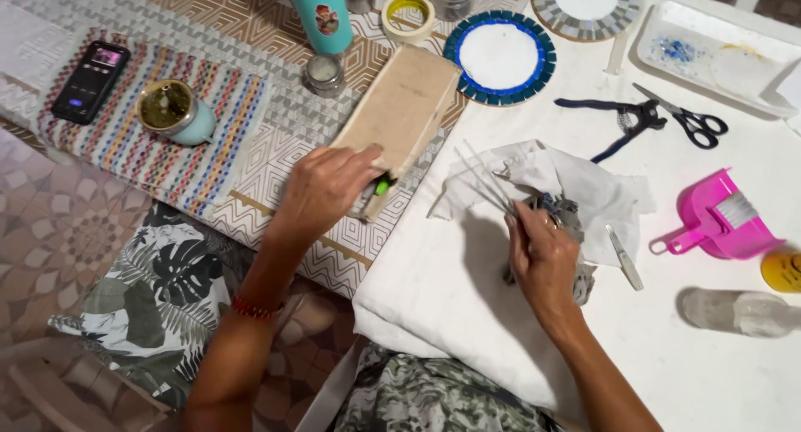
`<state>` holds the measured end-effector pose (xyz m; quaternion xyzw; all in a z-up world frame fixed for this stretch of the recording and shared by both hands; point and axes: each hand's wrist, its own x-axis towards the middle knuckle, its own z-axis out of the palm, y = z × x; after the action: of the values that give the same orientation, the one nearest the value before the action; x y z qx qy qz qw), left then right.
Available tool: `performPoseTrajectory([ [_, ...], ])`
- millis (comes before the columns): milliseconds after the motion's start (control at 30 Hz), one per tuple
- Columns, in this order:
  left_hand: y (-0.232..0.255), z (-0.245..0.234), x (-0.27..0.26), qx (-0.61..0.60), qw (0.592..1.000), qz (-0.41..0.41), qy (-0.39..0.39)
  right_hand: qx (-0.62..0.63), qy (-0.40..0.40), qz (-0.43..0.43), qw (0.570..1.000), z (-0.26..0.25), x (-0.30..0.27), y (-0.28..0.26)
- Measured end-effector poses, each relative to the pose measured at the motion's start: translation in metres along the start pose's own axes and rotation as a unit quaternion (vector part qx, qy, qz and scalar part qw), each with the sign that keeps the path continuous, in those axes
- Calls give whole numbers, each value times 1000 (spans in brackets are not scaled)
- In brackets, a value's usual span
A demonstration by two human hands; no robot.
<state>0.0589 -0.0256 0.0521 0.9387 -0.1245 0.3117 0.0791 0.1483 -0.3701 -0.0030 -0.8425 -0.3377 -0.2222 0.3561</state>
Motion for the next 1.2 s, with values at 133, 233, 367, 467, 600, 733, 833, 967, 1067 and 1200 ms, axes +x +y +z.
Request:
performPoseTrajectory([
  [133, 17, -7, 42, -84, 994, -60, -30, -31, -59, 8, 998, -6, -28, -13],
  [233, 36, 4, 67, -120, 986, -108, -29, -113, -63, -12, 992, -14, -31, -41],
  [367, 68, 20, 94, -137, 954, -249, -100, -217, -18, -30, 976, -11, -11, -69],
  [467, 99, -4, 107, -130, 942, -267, -154, -281, -8, -90, 955, 13, -2, -50],
  [600, 112, 12, 94, -78, 963, -205, -159, -201, -65, -65, 975, 115, -24, 6],
  [733, 98, 15, 79, -6, 978, -148, -144, -83, -98, -51, 990, 243, -37, 33],
  [833, 75, 4, 77, 14, 985, -110, -129, -96, -108, -49, 988, 199, 13, -32],
  [967, 50, -19, 68, 48, 980, -104, -162, -124, -133, -69, 981, 80, 43, -94],
  [1067, 38, -39, 61, 27, 944, -139, -297, -43, 24, -162, 986, 16, 38, -60],
  [1200, 50, -33, 48, -59, 878, -219, -422, -158, -10, 76, 984, -10, 44, 129],
])
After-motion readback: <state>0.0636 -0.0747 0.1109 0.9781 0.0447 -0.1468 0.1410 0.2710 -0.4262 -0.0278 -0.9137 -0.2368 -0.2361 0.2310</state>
